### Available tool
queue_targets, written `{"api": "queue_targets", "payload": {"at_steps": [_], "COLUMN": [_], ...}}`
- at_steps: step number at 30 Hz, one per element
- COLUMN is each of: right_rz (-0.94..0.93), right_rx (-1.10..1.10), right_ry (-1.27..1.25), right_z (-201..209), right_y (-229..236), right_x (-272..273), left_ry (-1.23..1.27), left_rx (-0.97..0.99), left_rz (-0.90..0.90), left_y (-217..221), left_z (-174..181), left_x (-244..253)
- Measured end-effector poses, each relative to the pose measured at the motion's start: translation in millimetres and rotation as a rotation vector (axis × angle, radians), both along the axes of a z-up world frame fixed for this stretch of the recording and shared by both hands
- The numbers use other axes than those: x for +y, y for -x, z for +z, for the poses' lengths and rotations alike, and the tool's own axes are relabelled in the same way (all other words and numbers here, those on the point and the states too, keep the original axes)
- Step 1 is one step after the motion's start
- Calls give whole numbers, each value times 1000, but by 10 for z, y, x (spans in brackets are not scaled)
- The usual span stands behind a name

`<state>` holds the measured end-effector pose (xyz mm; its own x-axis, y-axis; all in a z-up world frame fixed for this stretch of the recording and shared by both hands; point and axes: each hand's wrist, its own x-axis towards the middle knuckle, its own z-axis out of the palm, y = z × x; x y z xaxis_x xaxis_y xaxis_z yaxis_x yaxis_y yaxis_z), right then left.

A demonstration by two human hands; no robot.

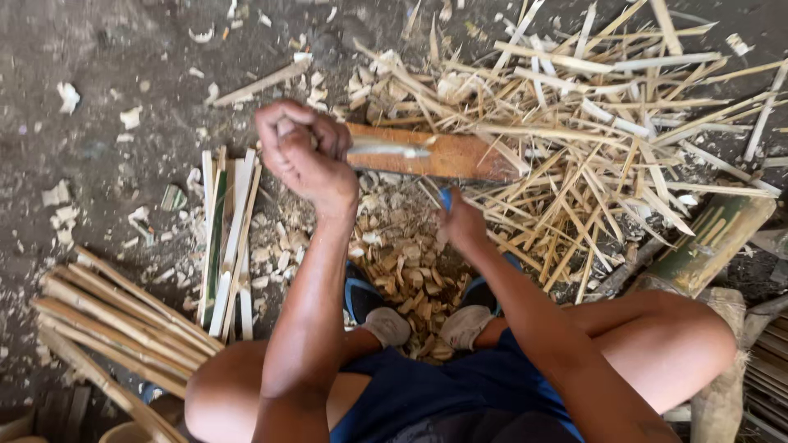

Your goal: The person sits on the ground and uses a knife to shave thin strips from bamboo sticks. They repeatedly pick up sticks, shave them against a wooden block, and place the finished pieces aside.

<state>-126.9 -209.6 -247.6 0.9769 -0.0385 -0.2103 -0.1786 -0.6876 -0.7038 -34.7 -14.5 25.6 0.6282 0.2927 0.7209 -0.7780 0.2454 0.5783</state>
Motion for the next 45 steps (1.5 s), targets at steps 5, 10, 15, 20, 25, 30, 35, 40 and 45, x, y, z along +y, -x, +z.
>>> {"api": "queue_targets", "payload": {"at_steps": [5,10,15,20,25,30,35,40,45], "right_rz": [-42,-41,-96,-64,90,83,128,134,105], "right_rx": [82,133,227,77,-569,-373,-353,-333,-24], "right_ry": [105,-2,-91,-142,-249,-157,-108,-44,-50], "right_z": [-423,-792,-253,1028,2117,2272,2271,2289,2096], "right_y": [-144,278,186,422,471,261,262,220,43], "right_x": [-164,-337,-374,-156,39,133,164,178,176], "left_ry": [34,-3,-83,-442,-494,-441,-513,-524,-495], "left_rx": [68,62,172,85,105,87,92,78,89], "left_rz": [0,6,-126,70,220,352,349,410,372], "left_y": [28,23,102,206,187,74,135,170,34], "left_z": [63,30,195,176,132,90,122,24,143], "left_x": [-59,-51,-90,-143,-327,-400,-298,-339,-363]}}
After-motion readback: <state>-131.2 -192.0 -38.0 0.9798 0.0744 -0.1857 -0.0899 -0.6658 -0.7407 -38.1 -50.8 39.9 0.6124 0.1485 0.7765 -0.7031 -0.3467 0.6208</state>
